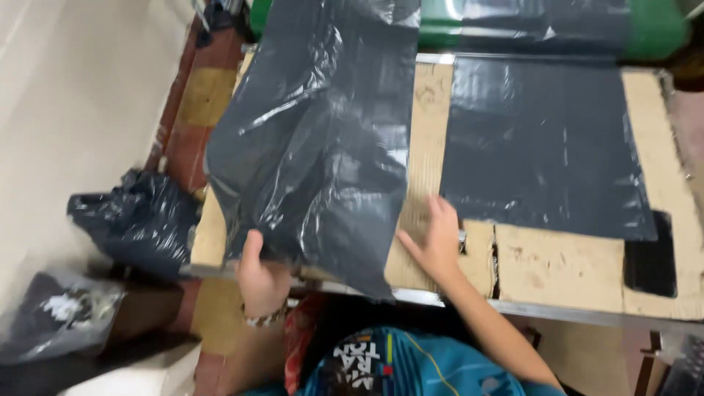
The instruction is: Folding plastic bags coming off a conveyor belt and placing them into a basket
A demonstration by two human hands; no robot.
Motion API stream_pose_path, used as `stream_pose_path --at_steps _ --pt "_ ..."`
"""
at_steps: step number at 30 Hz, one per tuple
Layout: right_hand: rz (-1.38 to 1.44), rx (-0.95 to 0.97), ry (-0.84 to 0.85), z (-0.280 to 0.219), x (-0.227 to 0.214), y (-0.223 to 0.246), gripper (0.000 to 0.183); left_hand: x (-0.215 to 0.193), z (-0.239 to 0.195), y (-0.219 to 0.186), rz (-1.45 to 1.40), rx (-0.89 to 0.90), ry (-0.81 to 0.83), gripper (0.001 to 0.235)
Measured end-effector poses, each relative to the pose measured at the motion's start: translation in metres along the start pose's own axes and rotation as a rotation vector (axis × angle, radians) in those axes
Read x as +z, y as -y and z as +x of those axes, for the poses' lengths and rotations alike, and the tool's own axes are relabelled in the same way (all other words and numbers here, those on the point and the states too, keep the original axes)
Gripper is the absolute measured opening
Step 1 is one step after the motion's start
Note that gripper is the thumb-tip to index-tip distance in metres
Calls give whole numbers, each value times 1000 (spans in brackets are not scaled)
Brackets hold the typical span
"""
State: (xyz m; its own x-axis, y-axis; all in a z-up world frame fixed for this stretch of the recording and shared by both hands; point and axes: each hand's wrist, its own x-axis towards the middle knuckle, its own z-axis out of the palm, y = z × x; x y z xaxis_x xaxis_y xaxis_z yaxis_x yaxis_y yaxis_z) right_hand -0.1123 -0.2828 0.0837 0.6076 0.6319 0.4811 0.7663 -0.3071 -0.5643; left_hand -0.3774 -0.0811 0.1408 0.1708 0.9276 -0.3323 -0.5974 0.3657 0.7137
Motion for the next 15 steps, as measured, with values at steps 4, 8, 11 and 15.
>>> stream_pose_path --at_steps 4,8,11,15 --pt "133 -339 36 21 2 71 76 -35 -87 -67 158 265 81 58" --pt "452 -491 432 -2 -36 101 28 -87 -97 -103 522 591 -5 57" --pt "648 -366 694 -2 -82 108 35 -77 -84 -101 392 695 19 70" --pt "953 141 704 -37 -54 -25 20 18 2 -132 778 816 434 42"
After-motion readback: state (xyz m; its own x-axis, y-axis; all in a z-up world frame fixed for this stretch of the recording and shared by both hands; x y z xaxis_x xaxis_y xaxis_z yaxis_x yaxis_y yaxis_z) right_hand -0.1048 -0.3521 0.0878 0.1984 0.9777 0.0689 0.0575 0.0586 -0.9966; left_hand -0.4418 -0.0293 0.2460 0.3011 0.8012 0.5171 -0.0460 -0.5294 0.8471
